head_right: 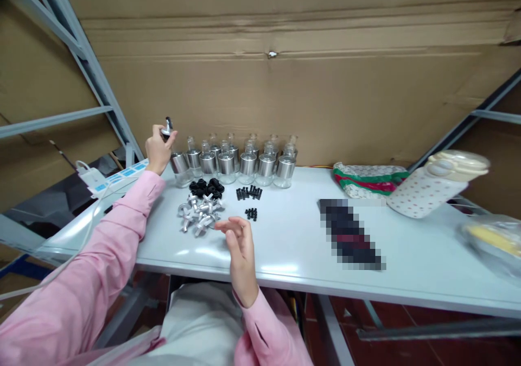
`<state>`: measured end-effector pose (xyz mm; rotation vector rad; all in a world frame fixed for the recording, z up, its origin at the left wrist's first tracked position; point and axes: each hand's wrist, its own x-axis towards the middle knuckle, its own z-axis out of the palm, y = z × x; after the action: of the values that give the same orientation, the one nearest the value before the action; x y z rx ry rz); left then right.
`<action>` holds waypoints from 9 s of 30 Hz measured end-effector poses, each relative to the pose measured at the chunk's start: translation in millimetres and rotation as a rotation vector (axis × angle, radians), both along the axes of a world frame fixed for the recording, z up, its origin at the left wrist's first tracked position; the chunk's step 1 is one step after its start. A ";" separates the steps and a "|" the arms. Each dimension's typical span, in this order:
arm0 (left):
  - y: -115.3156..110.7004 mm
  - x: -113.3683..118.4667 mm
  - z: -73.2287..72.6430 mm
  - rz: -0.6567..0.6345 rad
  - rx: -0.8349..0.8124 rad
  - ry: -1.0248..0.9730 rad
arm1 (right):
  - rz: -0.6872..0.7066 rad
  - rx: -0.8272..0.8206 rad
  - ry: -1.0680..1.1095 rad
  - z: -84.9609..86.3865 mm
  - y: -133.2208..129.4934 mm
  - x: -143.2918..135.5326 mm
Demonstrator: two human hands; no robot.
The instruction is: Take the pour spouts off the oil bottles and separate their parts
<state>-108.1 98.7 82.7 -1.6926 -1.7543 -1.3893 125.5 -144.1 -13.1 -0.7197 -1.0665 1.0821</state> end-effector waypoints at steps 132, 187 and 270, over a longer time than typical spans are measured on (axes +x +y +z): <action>-107.7 79.6 -49.6 -1.017 -0.148 0.567 | -0.375 1.112 -1.408 44.7 124.6 59.4; -116.1 92.3 -41.7 -0.926 0.038 0.768 | -0.236 0.656 -1.039 46.0 118.4 59.9; -113.2 83.5 -42.6 -0.922 0.025 0.599 | 0.345 0.145 -1.527 37.6 158.7 111.4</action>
<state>-24.5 -14.6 40.0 -2.6851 -0.6209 -0.9622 236.8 14.6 24.5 -1.3007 -2.5924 0.5713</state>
